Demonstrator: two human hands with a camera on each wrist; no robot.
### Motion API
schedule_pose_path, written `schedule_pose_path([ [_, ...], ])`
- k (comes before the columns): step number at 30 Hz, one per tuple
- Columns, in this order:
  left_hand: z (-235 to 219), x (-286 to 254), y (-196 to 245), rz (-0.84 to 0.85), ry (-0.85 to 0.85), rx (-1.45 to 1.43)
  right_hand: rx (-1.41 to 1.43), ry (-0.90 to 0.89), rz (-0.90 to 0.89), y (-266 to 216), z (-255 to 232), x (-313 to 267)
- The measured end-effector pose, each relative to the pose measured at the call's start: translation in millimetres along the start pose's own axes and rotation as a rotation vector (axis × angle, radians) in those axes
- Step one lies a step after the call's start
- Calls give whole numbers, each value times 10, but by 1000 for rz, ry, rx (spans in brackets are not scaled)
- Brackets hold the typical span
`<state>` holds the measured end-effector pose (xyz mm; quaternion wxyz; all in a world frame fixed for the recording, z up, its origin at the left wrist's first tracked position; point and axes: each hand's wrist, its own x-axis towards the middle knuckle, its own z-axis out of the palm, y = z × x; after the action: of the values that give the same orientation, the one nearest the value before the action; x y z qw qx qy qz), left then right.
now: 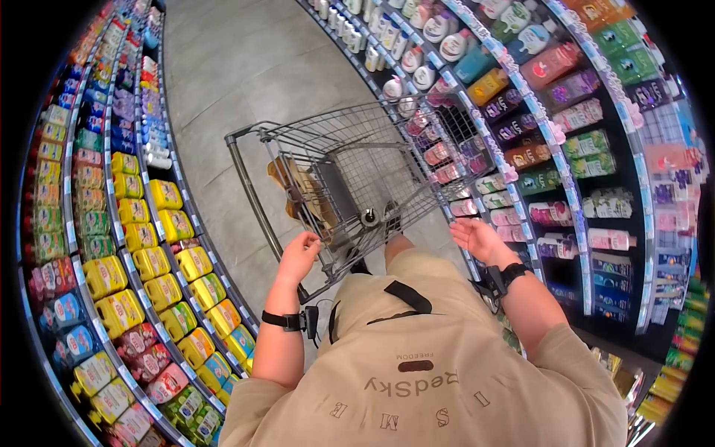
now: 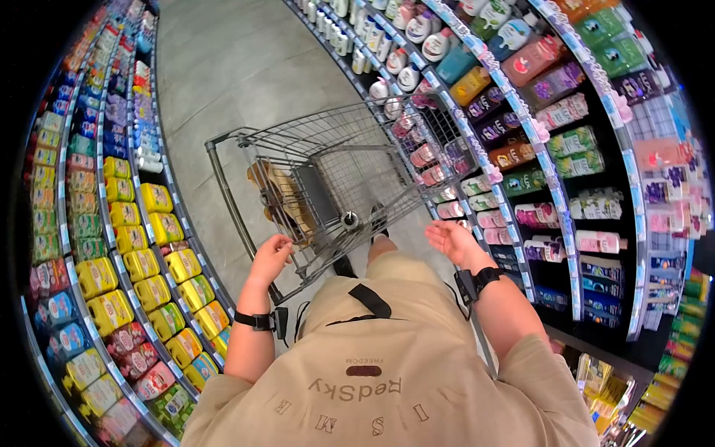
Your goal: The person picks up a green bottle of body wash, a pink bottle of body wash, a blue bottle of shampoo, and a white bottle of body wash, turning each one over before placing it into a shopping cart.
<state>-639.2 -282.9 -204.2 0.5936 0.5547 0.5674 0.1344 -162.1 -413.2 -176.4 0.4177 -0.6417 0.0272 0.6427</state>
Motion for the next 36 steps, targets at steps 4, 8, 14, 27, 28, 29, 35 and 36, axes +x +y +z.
schedule_pose_path([
  [4, -175, 13, -15, 332, 532, 174, 16, 14, -24, 52, -163, -160],
  [8, -489, 111, -168, 290, 911, 384, 49, -6, -39, 58, -281, -246],
  [14, -349, 77, 170, -259, 330, 730, 68, 26, -101, 120, -384, -414],
  [27, -287, 176, 260, -441, 232, 892, 245, 107, -75, 625, -1353, -705],
  [28, -259, 109, 436, -435, 230, 908, 263, 108, -74, 692, -1455, -713],
  [29, -242, 42, 641, -486, 209, 882, 303, 110, -79, 732, -1571, -716],
  [35, 21, -91, 1702, 532, 369, 575, 375, 134, -117, 795, -2161, -993],
  [36, 244, -270, 2130, 710, 323, 370, 382, 138, -123, 778, -2262, -1048],
])
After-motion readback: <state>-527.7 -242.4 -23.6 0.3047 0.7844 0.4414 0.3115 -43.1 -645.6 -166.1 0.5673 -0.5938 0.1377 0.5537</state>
